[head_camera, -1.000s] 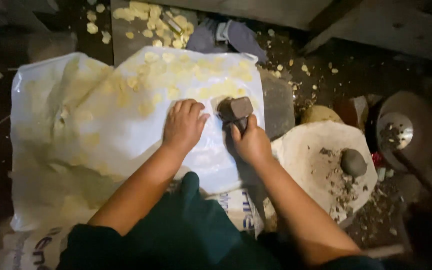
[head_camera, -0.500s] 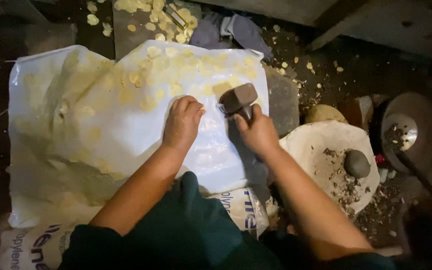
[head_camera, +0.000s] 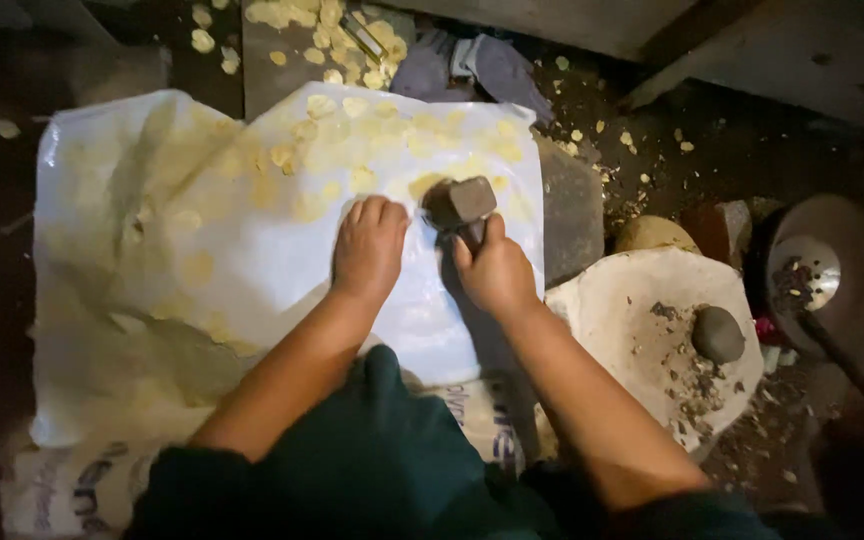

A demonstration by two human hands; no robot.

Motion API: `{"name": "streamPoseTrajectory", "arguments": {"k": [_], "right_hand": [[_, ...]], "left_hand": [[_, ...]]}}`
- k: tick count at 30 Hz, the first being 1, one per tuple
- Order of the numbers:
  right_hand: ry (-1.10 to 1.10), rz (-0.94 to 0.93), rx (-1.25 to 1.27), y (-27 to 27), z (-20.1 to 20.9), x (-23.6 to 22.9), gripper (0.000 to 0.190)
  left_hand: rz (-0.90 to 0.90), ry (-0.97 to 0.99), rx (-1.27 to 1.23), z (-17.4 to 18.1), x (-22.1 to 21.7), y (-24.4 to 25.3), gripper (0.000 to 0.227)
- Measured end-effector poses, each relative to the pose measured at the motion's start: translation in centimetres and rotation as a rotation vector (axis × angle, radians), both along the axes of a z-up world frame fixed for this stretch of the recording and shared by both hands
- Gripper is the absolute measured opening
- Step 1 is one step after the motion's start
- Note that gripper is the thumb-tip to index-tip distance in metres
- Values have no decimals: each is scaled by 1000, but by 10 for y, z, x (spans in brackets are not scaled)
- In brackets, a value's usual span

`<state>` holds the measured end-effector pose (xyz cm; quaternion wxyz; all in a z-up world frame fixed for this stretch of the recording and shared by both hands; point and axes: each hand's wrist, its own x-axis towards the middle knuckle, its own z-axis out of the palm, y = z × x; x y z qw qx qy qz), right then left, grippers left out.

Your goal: Manually cracking nuts with a stone and flattening processed pieces with a mallet

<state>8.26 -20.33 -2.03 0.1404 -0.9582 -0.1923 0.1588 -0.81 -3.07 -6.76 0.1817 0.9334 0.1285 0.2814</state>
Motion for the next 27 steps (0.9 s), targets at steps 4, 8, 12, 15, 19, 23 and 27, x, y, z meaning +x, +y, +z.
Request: {"name": "streamPoseTrajectory", "arguments": {"k": [4, 8, 12, 15, 19, 23, 27], "right_hand": [[86, 19, -49, -4, 13, 5, 50], [88, 43, 99, 8, 49, 25, 47], [-56, 65, 159, 12, 73, 1, 45], [98, 7, -47, 7, 11, -2, 52], [126, 49, 87, 13, 44, 11, 47], [-4, 50, 317, 22, 125, -14, 40], [-353, 174, 824, 12, 120, -12, 23]], "left_hand": [[-86, -31, -40, -6, -25, 6, 15], [-112, -90, -126, 3, -24, 13, 21], [-44, -146, -194, 11, -28, 14, 19], [-44, -125, -238, 10, -28, 13, 16], [-39, -120, -278, 10, -20, 11, 17], [66, 61, -253, -11, -4, 3, 27], [68, 175, -272, -5, -4, 3, 21]]}}
